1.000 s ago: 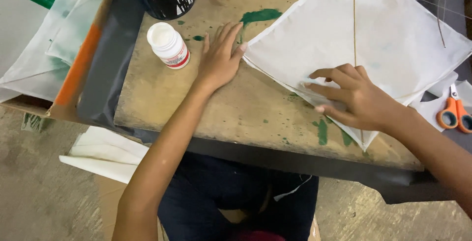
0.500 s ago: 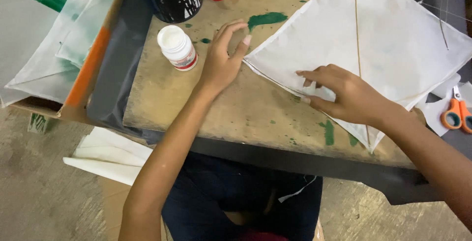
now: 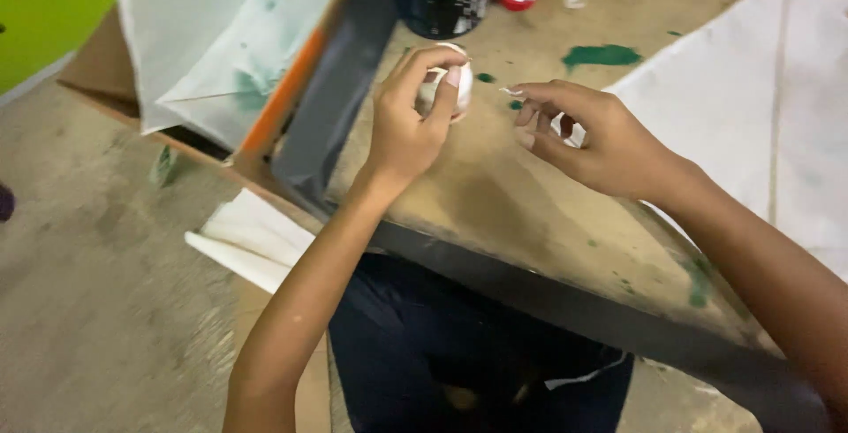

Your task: Assembling a kite by applying glue to the frame and smoothing paper over it.

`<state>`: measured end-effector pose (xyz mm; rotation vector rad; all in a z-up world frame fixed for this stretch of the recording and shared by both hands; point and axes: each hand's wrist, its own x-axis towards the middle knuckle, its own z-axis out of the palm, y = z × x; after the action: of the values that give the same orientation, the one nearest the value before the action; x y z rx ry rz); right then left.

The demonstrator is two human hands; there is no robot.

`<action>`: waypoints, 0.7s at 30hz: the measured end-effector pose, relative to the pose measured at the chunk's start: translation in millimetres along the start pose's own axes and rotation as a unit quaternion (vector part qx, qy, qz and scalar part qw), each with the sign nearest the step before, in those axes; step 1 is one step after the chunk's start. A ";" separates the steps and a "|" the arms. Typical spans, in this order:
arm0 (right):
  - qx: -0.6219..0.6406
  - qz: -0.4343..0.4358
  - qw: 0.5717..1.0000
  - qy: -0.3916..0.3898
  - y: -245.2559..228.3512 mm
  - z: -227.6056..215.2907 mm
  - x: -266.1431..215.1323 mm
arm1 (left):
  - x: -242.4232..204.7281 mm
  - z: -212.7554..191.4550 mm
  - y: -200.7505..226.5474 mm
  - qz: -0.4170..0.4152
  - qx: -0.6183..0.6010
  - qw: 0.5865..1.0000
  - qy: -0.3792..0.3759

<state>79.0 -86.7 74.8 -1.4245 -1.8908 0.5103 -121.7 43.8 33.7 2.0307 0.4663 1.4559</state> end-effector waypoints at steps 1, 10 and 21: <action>0.003 -0.004 1.000 -0.005 -4.6 6.4 10.1 | -2.2 -8.1 -6.7 -0.002 0.005 1.000 0.004; -0.143 0.064 0.986 -0.062 -15.8 40.5 60.8 | -12.2 -20.4 -60.8 -0.092 0.031 0.995 0.017; -0.383 0.057 0.909 -0.158 -21.0 25.6 8.5 | -10.1 31.6 -58.0 -0.125 -0.125 0.972 -0.155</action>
<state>45.1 -82.9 74.2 -2.0502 -2.4251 0.0205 -92.2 73.9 -18.1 1.8745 0.3693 0.9721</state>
